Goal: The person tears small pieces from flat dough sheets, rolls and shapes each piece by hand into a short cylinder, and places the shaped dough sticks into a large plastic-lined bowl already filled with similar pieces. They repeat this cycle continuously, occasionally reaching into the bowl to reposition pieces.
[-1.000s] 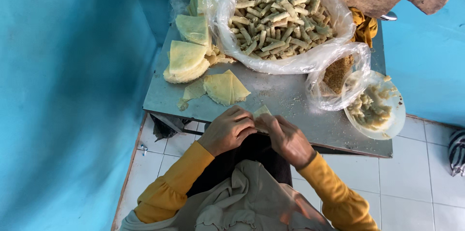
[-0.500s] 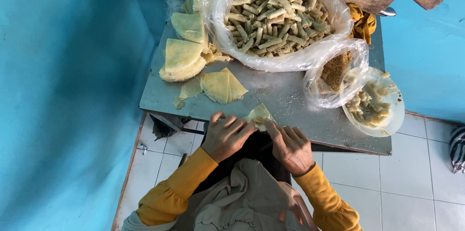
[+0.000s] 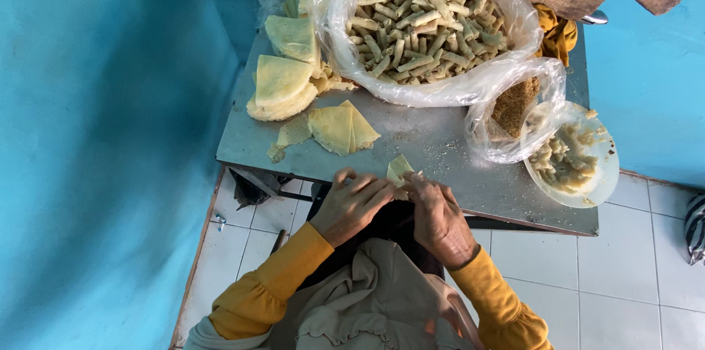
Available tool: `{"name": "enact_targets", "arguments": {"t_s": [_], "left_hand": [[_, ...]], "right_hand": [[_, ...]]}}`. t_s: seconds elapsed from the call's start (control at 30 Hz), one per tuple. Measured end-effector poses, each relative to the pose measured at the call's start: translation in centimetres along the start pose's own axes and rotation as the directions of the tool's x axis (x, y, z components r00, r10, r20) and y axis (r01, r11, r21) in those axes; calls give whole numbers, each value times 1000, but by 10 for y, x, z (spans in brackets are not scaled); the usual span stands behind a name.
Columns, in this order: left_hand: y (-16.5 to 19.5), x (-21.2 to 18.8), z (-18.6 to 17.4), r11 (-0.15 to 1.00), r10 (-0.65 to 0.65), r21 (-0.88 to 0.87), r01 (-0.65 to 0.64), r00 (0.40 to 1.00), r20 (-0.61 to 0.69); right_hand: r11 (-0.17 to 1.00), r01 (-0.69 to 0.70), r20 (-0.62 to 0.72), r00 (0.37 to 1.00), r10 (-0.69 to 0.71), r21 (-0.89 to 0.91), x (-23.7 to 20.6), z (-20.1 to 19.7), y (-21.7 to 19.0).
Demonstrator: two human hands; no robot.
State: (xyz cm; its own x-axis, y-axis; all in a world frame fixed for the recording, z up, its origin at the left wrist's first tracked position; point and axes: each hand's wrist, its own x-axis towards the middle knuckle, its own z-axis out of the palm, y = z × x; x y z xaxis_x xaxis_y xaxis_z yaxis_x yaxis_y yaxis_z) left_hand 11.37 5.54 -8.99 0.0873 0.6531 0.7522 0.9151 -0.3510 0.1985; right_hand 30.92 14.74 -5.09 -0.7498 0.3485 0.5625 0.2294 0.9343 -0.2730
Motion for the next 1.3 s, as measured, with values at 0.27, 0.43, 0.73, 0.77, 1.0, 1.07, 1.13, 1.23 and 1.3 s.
{"name": "enact_targets", "arguments": {"t_s": [0.27, 0.43, 0.73, 0.77, 1.0, 1.07, 1.13, 1.23, 1.3], "left_hand": [[-7, 15, 10, 992, -104, -62, 107, 994, 42], [-7, 24, 20, 975, -181, -109, 192, 978, 107], [-7, 21, 17, 997, -35, 77, 23, 985, 171], [-8, 25, 18, 995, -97, 36, 92, 978, 186], [-40, 65, 28, 821, -349, -169, 546, 713, 608], [-41, 64, 29, 805, -348, -209, 555, 727, 592], [-38, 55, 28, 843, -313, -249, 477, 811, 495], [-22, 36, 26, 940, -213, -195, 279, 929, 302], [-15, 26, 23, 974, -131, -152, 165, 969, 211]], "right_hand": [[990, -137, 87, 987, 133, 34, 17, 4, 7], [799, -441, 226, 897, 380, 409, 40, 6, 20], [986, -165, 70, 984, 166, -18, 30, 4, -8], [988, -153, 65, 986, 155, -35, 31, 3, -7], [766, -552, 434, 809, 396, 331, 63, -4, 24], [803, -525, 397, 826, 400, 283, 63, -4, 23], [883, -409, 291, 895, 339, 231, 56, -2, 18], [977, -179, 102, 980, 168, 112, 42, 3, 7], [989, -140, 64, 989, 137, 47, 34, 3, 3]]}}
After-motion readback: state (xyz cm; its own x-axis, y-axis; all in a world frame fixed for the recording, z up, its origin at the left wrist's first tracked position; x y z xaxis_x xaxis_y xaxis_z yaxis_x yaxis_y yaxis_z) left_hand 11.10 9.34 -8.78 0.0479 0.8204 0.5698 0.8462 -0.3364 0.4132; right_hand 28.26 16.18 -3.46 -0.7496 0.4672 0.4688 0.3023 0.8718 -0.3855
